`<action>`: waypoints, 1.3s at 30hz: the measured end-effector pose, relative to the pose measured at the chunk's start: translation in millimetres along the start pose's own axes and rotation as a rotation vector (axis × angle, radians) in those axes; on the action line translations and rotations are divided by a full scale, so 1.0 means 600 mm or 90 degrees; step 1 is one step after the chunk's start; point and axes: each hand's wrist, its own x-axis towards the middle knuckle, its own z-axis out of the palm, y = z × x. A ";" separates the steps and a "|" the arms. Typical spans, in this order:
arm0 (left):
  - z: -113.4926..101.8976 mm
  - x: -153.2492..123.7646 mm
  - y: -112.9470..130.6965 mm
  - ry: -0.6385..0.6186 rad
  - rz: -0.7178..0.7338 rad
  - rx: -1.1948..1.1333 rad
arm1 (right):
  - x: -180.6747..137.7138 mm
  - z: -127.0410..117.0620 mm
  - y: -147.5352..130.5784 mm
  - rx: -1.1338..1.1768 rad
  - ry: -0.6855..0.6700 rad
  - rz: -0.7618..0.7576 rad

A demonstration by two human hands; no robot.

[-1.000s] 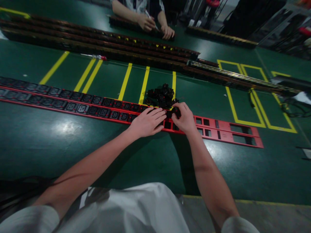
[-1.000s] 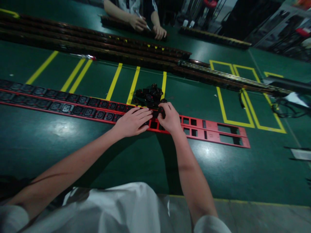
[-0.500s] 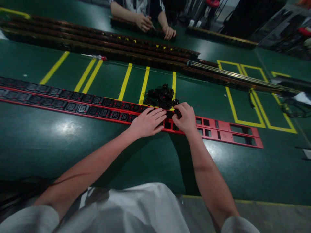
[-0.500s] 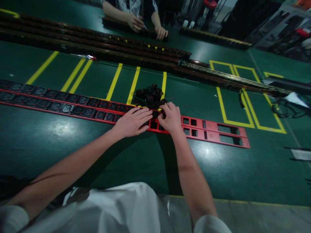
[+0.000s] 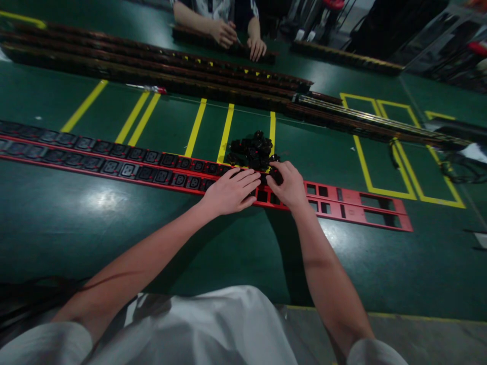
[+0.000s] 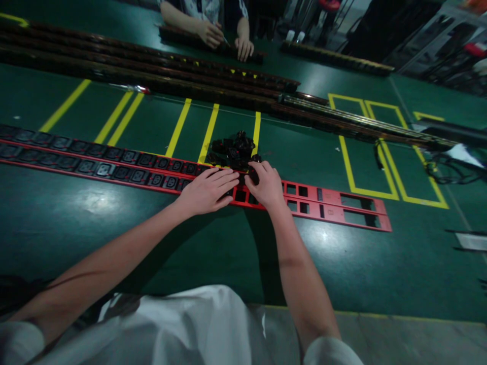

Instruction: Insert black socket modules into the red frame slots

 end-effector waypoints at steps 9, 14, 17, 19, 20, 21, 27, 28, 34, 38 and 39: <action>0.000 0.000 0.002 0.005 -0.006 -0.009 | 0.002 0.003 0.004 -0.009 0.035 -0.008; -0.001 0.000 0.002 0.006 -0.004 -0.008 | 0.000 0.006 0.008 -0.067 0.064 0.005; -0.001 0.000 0.001 0.003 0.000 -0.003 | 0.000 0.006 0.007 -0.096 0.086 0.047; 0.000 0.000 0.001 0.002 0.001 -0.002 | 0.000 0.005 0.007 -0.099 0.094 0.077; 0.000 0.000 0.001 0.002 0.000 -0.003 | 0.000 0.005 0.007 -0.094 0.095 0.085; 0.000 0.000 0.001 0.002 -0.001 -0.004 | 0.000 0.005 0.007 -0.086 0.095 0.088; -0.001 0.000 0.001 -0.001 -0.001 -0.004 | 0.002 0.005 0.008 -0.021 0.053 0.045; -0.002 0.000 0.001 -0.001 0.000 -0.003 | 0.002 0.005 0.008 -0.014 0.052 0.042; -0.001 0.000 0.001 -0.001 0.003 0.006 | 0.002 0.005 0.008 0.007 0.060 0.041; 0.001 0.000 0.001 -0.002 0.002 0.006 | 0.002 0.006 0.010 0.014 0.061 0.039; 0.001 0.000 0.000 -0.002 0.002 0.005 | 0.002 0.006 0.010 0.013 0.061 0.039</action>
